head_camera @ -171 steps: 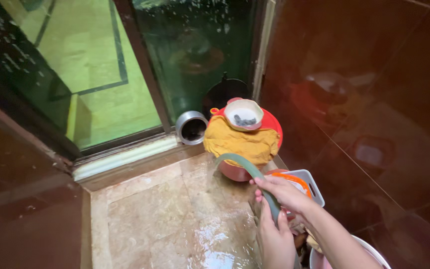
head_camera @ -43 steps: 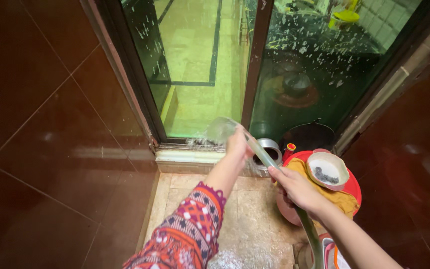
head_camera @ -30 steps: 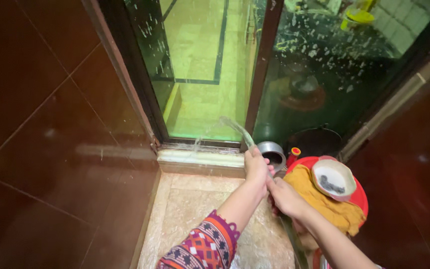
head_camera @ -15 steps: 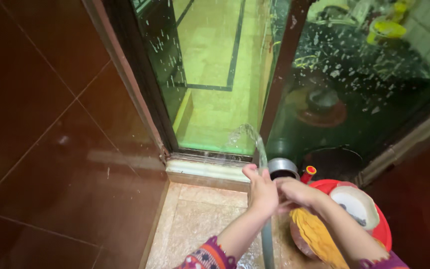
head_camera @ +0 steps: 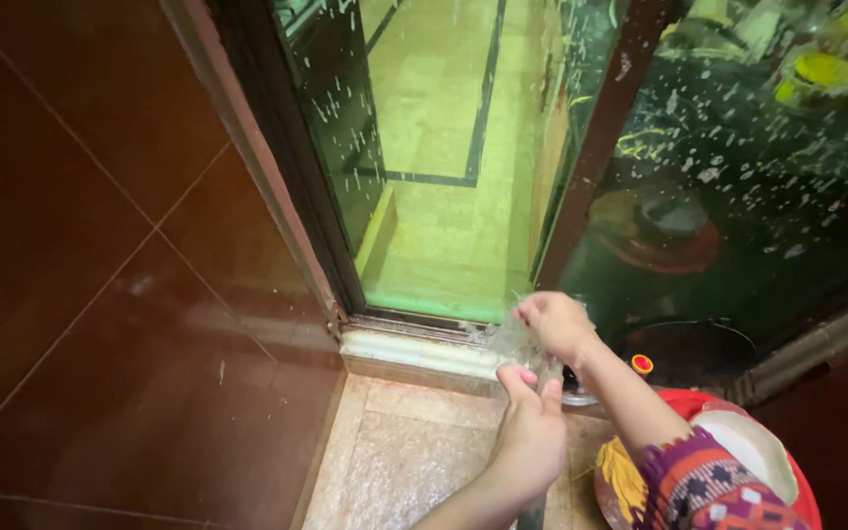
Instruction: The person uses a hose to spray water onto a glass door and the surrounding tiled floor. They then use a squeegee to wipe the water off the glass surface, moving from top to bottom. The person also rinses a cloth and places it on a bucket.
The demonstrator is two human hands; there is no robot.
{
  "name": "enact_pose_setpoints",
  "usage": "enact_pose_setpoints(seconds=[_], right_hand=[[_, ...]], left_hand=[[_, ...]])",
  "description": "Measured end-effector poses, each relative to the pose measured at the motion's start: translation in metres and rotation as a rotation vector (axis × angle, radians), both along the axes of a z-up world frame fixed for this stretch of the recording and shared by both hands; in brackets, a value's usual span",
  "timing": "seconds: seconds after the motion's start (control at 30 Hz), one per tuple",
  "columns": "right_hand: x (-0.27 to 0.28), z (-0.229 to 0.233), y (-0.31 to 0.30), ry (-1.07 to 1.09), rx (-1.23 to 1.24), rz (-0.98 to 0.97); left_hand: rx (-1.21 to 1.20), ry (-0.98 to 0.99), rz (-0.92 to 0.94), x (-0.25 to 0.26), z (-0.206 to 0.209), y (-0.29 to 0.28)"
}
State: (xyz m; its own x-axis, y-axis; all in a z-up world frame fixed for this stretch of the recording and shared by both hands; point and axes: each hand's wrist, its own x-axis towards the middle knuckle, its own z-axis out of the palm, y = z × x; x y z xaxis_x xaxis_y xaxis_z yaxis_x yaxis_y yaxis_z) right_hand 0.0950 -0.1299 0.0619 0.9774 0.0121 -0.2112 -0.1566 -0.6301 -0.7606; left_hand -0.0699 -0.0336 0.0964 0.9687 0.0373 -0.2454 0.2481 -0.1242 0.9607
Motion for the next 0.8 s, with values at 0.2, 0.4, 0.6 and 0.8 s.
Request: enact_pose_setpoints(seconds=[0.2,0.4,0.6,0.8], right_hand=[[0.014,0.017,0.025,-0.193,-0.101,0.021],[0.004,0.035,0.038,-0.189,-0.218,0.051],[0.009,0.024,0.032,-0.249,-0.214,0.219],[0.014,0.012,0.022,-0.215,-0.055,0.269]], left_hand=[[-0.061,0.101,-0.021,0.014,0.010,0.016],[-0.185,0.064,0.027,0.017,0.010,0.026],[-0.197,0.064,0.050,0.016,0.014,0.023],[-0.162,0.120,0.064,0.003,0.019,0.015]])
